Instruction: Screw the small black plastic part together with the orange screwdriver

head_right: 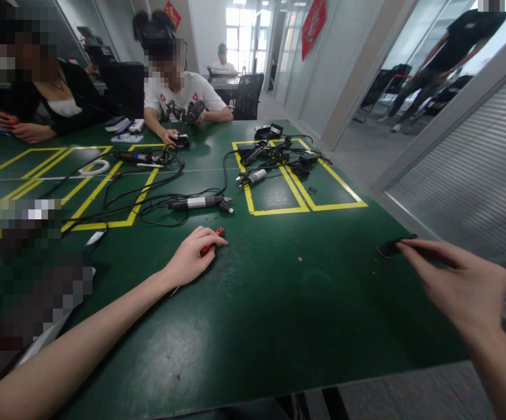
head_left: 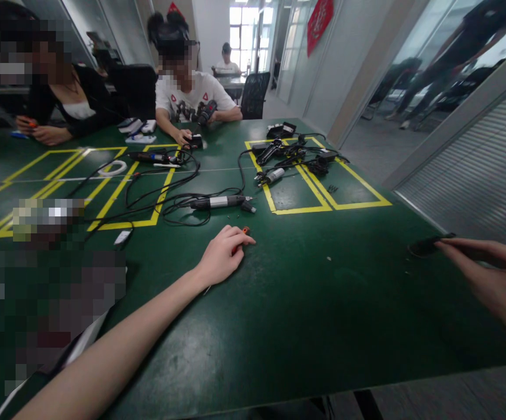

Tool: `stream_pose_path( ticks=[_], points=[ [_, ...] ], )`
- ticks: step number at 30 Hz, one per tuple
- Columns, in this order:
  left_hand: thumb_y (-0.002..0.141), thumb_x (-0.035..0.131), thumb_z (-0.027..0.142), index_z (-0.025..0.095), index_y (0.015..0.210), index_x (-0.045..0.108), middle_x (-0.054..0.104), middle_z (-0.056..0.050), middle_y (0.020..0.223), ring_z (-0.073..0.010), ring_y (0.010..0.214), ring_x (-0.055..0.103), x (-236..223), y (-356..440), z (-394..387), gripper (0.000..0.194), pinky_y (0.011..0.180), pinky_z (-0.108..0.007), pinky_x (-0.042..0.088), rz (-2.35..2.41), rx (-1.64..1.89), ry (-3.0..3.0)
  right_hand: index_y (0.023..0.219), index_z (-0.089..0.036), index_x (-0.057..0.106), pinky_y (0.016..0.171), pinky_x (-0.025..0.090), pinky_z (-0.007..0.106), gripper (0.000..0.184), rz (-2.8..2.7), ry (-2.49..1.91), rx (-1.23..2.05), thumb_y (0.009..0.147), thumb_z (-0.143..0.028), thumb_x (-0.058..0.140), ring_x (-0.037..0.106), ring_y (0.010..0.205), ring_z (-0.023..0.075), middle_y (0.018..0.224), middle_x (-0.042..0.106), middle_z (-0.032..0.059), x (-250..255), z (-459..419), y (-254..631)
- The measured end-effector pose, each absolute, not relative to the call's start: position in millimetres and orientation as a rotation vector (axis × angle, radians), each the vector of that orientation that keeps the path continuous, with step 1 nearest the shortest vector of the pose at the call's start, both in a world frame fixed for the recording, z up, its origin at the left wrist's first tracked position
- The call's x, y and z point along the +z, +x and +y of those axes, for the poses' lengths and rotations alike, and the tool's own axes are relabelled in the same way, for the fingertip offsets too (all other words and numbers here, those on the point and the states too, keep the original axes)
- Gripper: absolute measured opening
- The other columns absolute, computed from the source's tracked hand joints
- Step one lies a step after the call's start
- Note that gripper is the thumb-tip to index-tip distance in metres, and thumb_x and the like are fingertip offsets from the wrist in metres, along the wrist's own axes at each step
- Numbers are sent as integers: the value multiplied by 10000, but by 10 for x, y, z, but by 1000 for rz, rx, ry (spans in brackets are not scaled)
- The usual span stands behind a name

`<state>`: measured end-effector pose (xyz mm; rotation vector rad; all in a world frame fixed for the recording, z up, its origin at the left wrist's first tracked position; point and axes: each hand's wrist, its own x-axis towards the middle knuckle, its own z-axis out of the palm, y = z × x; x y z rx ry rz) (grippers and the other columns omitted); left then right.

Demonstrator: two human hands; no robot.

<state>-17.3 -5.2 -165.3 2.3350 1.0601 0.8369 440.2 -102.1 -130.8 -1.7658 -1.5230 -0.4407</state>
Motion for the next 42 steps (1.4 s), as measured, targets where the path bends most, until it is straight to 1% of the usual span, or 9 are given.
stream_pose_path(
  ticks=[4,9,12,16,21,25,33,37,42],
  points=[
    [878,501,14,206,1085,750,710,-57,1044,-226,1015,600,-1650,-172,-54,377,919,-381,522,1048,850,2334,779,-253,753,681,574,460,322,-1450,-1609,-598,853,-562,696,744,748,329,778,745,83,-1432,-949,4497],
    [875,502,12,217,1083,751,713,-54,1043,-227,1020,601,-1648,-157,-58,384,908,-378,526,1066,833,2333,803,-271,774,794,543,532,235,-1502,-1603,-687,887,-473,687,706,833,342,858,712,93,-1546,-852,4614],
    [872,501,13,216,1086,752,713,-56,1047,-229,1026,601,-1644,-152,-61,387,902,-377,530,1070,827,2328,807,-264,782,771,535,539,220,-1509,-1587,-670,886,-452,699,678,813,327,918,689,106,-1559,-832,4622],
    [868,499,18,214,1086,753,712,-60,1042,-227,1018,600,-1634,-155,-64,388,909,-384,535,1071,820,2326,785,-246,790,735,551,524,241,-1511,-1598,-624,878,-455,713,666,775,304,885,662,103,-1571,-826,4610],
    [869,495,25,220,1081,756,709,-59,1029,-225,1007,599,-1629,-157,-64,389,894,-377,539,1067,820,2333,719,-230,763,569,567,439,290,-1499,-1592,-608,841,-491,730,683,806,319,844,682,108,-1609,-810,4608],
    [866,496,14,214,1069,759,710,-58,1031,-226,1010,598,-1644,-156,-57,388,888,-370,534,1061,831,2334,677,-237,738,589,585,454,339,-1480,-1594,-665,852,-525,699,686,767,301,835,692,103,-1628,-799,4592],
    [862,497,17,217,1071,761,709,-60,1034,-222,1008,596,-1664,-151,-51,391,897,-376,545,1064,837,2341,669,-256,712,695,589,494,281,-1486,-1591,-662,840,-478,708,716,748,314,816,700,88,-1658,-814,4633],
    [865,490,22,221,1066,760,711,-59,1036,-221,1003,595,-1669,-150,-53,390,889,-376,544,1058,847,2338,664,-257,694,696,577,492,270,-1535,-1611,-639,838,-464,696,705,735,305,839,699,83,-1695,-824,4678],
    [864,495,4,214,1051,761,713,-58,1030,-225,1004,601,-1673,-150,-51,387,884,-369,532,1053,854,2341,683,-246,685,651,586,469,265,-1589,-1621,-718,842,-459,685,728,762,323,859,714,101,-1767,-825,4742]
  ],
)
